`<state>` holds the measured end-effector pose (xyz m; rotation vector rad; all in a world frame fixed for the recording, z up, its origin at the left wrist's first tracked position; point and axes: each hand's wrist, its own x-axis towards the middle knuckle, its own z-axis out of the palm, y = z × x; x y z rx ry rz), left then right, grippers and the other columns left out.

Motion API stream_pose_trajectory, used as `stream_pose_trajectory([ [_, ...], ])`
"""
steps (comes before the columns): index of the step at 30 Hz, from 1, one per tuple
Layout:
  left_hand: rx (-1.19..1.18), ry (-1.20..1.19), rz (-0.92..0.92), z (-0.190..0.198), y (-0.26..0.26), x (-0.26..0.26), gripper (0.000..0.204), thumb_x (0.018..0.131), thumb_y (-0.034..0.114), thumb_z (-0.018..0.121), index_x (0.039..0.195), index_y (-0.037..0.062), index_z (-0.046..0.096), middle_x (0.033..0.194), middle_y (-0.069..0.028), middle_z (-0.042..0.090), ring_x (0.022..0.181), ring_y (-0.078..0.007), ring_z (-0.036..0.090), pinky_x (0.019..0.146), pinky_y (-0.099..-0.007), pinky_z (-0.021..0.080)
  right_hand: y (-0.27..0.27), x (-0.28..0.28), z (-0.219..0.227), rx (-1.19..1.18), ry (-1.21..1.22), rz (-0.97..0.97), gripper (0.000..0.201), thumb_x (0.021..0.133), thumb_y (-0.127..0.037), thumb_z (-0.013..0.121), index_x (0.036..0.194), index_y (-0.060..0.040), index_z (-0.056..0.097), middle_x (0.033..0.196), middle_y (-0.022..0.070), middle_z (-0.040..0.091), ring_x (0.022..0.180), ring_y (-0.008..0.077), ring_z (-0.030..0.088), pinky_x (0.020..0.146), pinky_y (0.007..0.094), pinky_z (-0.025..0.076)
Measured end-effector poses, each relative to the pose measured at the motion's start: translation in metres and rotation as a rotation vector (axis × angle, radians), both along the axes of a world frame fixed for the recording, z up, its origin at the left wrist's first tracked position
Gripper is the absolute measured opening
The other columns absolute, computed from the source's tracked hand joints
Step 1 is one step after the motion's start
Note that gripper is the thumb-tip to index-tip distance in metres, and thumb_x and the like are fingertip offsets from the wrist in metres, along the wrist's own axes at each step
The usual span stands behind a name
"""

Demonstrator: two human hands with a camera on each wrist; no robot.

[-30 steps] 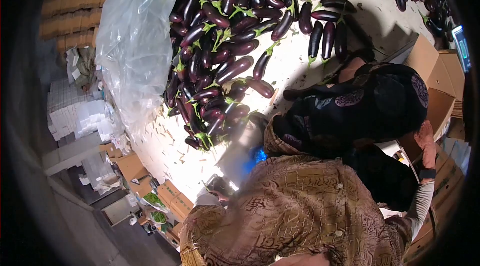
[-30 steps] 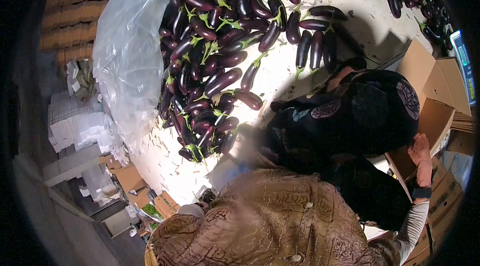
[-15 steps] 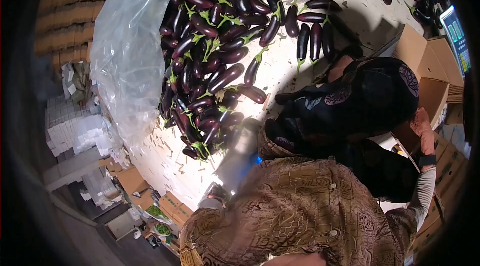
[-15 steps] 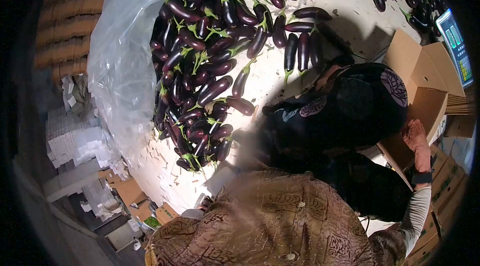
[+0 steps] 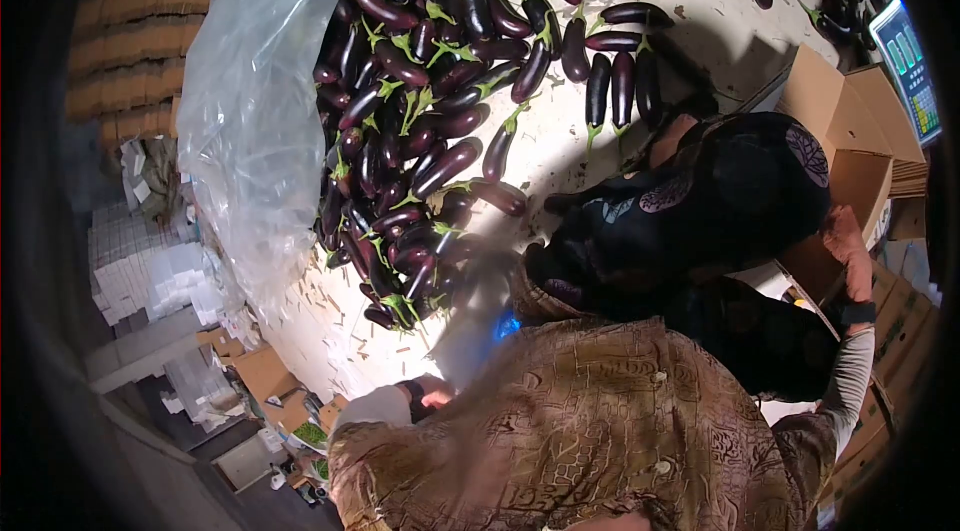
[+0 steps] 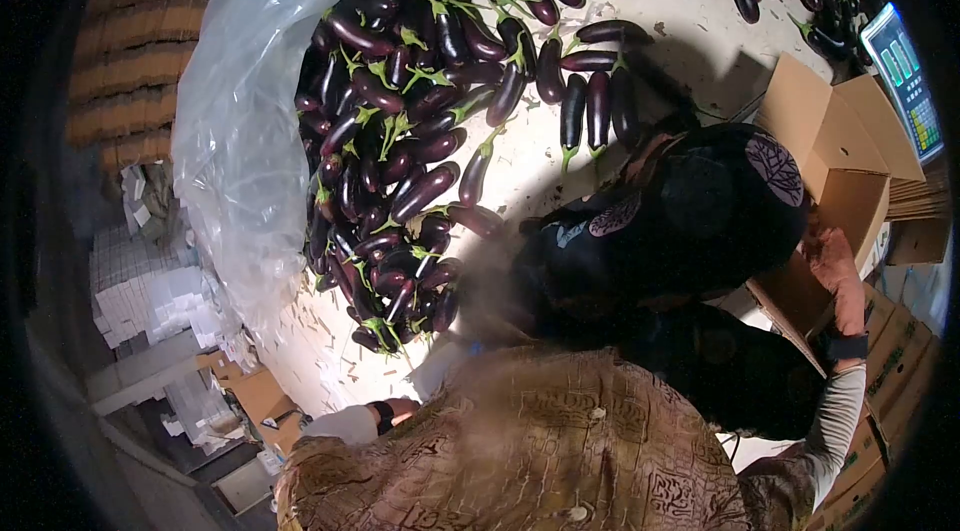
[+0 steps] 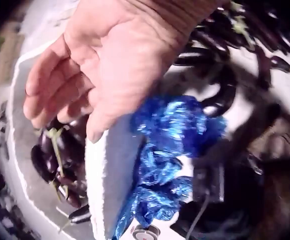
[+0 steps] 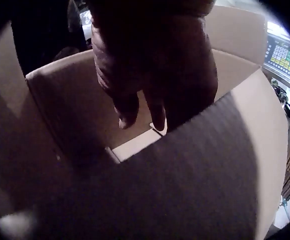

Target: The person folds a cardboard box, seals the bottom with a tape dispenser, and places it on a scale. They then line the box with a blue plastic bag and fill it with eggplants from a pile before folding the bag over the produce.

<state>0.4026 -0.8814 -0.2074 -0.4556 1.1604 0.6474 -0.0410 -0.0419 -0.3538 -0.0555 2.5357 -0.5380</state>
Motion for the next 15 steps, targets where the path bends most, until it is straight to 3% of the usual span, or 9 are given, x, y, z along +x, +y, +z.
stream_pose_trajectory([
  [3, 0.061, 0.304, -0.117, -0.024, 0.004, -0.087, 0.022, 0.089, 0.022, 0.059, 0.104, 0.0074, 0.064, 0.098, -0.0133, 0.065, 0.099, -0.0317, 0.062, 0.078, -0.0426, 0.052, -0.001, -0.007, 0.007, -0.139, 0.065, 0.001, 0.023, 0.1, -0.018, 0.048, 0.117, -0.0074, 0.058, 0.093, 0.0014, 0.06, 0.076, 0.0156, 0.057, 0.071, 0.0295, 0.051],
  [7, -0.027, 1.492, -0.748, -0.076, 0.008, -0.261, 0.02, 0.088, 0.02, 0.06, 0.104, 0.0081, 0.065, 0.098, -0.0129, 0.066, 0.101, -0.0321, 0.063, 0.078, -0.0426, 0.053, -0.018, 0.0, 0.034, -0.323, 0.273, -0.098, 0.027, 0.098, -0.016, 0.05, 0.121, -0.0044, 0.057, 0.092, 0.0025, 0.06, 0.074, 0.0152, 0.056, 0.071, 0.0302, 0.051],
  [8, -0.319, 1.122, -0.832, -0.084, 0.017, -0.309, 0.029, 0.085, 0.02, 0.063, 0.111, 0.0051, 0.063, 0.102, -0.017, 0.066, 0.102, -0.0362, 0.063, 0.081, -0.0444, 0.053, -0.052, -0.001, 0.075, -0.631, 0.047, -0.472, 0.027, 0.098, -0.016, 0.052, 0.121, -0.0034, 0.057, 0.089, 0.0035, 0.059, 0.073, 0.0147, 0.056, 0.071, 0.0292, 0.05],
  [9, -0.483, 1.372, -0.223, -0.12, -0.002, -0.333, 0.044, 0.085, 0.02, 0.064, 0.124, 0.0033, 0.057, 0.109, -0.021, 0.064, 0.103, -0.0396, 0.062, 0.083, -0.0456, 0.052, -0.079, -0.002, 0.111, -0.782, -0.078, -0.653, 0.027, 0.098, -0.015, 0.053, 0.121, -0.0029, 0.057, 0.088, 0.004, 0.059, 0.073, 0.0144, 0.056, 0.071, 0.0286, 0.05],
  [10, -0.447, 1.763, -0.142, -0.126, -0.003, -0.363, 0.044, 0.086, 0.018, 0.063, 0.126, 0.0015, 0.055, 0.111, -0.026, 0.063, 0.103, -0.0424, 0.061, 0.083, -0.0488, 0.051, -0.107, -0.003, 0.148, -0.921, -0.186, -0.855, 0.027, 0.097, -0.015, 0.053, 0.121, -0.0023, 0.057, 0.086, 0.0044, 0.059, 0.072, 0.0141, 0.056, 0.071, 0.0281, 0.05],
  [11, -0.41, 1.643, -0.05, -0.115, 0.003, -0.403, 0.047, 0.085, 0.015, 0.063, 0.127, -0.0014, 0.052, 0.112, -0.0303, 0.06, 0.104, -0.0462, 0.058, 0.089, -0.0493, 0.048, -0.128, -0.006, 0.178, -0.842, -0.243, -0.928, 0.028, 0.097, -0.015, 0.055, 0.121, -0.0007, 0.057, 0.087, 0.0056, 0.059, 0.073, 0.014, 0.055, 0.071, 0.027, 0.049],
  [12, -0.384, 1.885, -0.186, -0.127, 0.0, -0.433, 0.058, 0.082, 0.011, 0.063, 0.135, -0.0031, 0.044, 0.119, -0.0278, 0.055, 0.108, -0.046, 0.053, 0.094, -0.049, 0.044, -0.147, -0.007, 0.199, -0.8, -0.268, -0.967, 0.029, 0.097, -0.015, 0.056, 0.121, 0.0001, 0.058, 0.087, 0.0062, 0.059, 0.073, 0.014, 0.055, 0.07, 0.0265, 0.049],
  [13, -0.453, 1.774, -0.277, -0.128, 0.002, -0.458, 0.064, 0.081, 0.013, 0.065, 0.138, -0.0029, 0.039, 0.123, -0.0274, 0.053, 0.113, -0.0452, 0.05, 0.097, -0.0473, 0.043, -0.166, -0.007, 0.221, -0.76, -0.295, -1.006, 0.029, 0.096, -0.015, 0.056, 0.121, 0.0009, 0.058, 0.087, 0.0068, 0.059, 0.073, 0.0139, 0.055, 0.07, 0.0259, 0.048],
  [15, -0.583, 1.691, -0.325, -0.152, -0.003, -0.487, 0.068, 0.082, 0.018, 0.067, 0.141, 0.0018, 0.038, 0.133, -0.0184, 0.05, 0.122, -0.0384, 0.046, 0.099, -0.0494, 0.04, -0.194, 0.003, 0.249, -0.269, 0.1, -0.157, 0.033, 0.095, -0.014, 0.058, 0.123, 0.0029, 0.056, 0.091, 0.0079, 0.062, 0.075, 0.0145, 0.055, 0.068, 0.026, 0.046],
])
